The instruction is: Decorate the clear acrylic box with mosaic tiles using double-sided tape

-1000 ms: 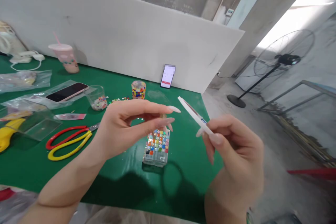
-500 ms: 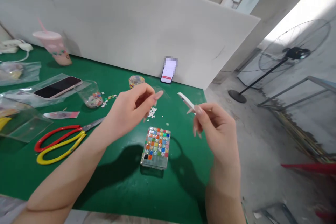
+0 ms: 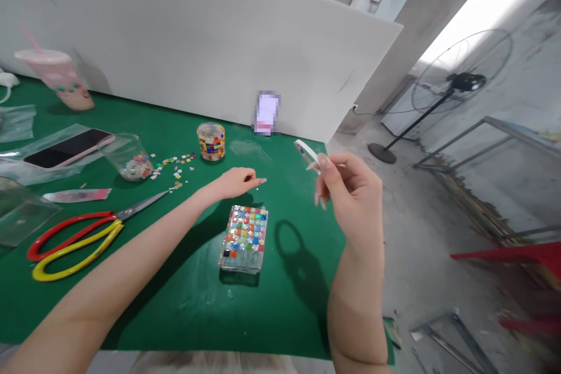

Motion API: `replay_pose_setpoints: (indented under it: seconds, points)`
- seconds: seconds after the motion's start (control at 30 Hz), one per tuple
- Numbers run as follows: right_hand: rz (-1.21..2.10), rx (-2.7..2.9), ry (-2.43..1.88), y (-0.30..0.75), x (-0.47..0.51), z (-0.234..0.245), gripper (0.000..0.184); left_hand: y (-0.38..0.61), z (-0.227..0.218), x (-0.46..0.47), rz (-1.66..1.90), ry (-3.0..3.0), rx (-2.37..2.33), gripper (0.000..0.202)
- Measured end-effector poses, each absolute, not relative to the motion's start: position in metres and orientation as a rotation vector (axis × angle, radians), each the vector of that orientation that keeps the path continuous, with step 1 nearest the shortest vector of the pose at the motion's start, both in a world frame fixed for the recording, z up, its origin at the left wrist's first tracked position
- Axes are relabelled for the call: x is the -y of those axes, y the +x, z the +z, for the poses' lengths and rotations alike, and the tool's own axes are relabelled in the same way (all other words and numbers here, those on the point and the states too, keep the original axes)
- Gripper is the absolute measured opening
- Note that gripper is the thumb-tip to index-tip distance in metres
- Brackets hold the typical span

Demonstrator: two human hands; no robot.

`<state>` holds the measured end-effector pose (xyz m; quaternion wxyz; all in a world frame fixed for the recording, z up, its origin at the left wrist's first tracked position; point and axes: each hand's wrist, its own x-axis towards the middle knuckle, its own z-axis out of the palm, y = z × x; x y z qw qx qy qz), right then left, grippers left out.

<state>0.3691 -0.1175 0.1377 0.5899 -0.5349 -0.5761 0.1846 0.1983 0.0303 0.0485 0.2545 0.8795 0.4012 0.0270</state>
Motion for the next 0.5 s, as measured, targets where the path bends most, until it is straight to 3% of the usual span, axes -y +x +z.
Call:
replay_pose_setpoints:
  seconds: [0.23, 0.5]
  points:
    - [0.512, 1.363, -1.215, 0.368, 0.129, 0.144, 0.019, 0.252, 0.039, -0.039, -0.729, 2.313, -0.903, 0.034]
    - [0.515, 1.369, -1.142, 0.374, 0.142, 0.151, 0.021, 0.270, 0.045, -0.036, -1.041, 2.163, -0.943, 0.031]
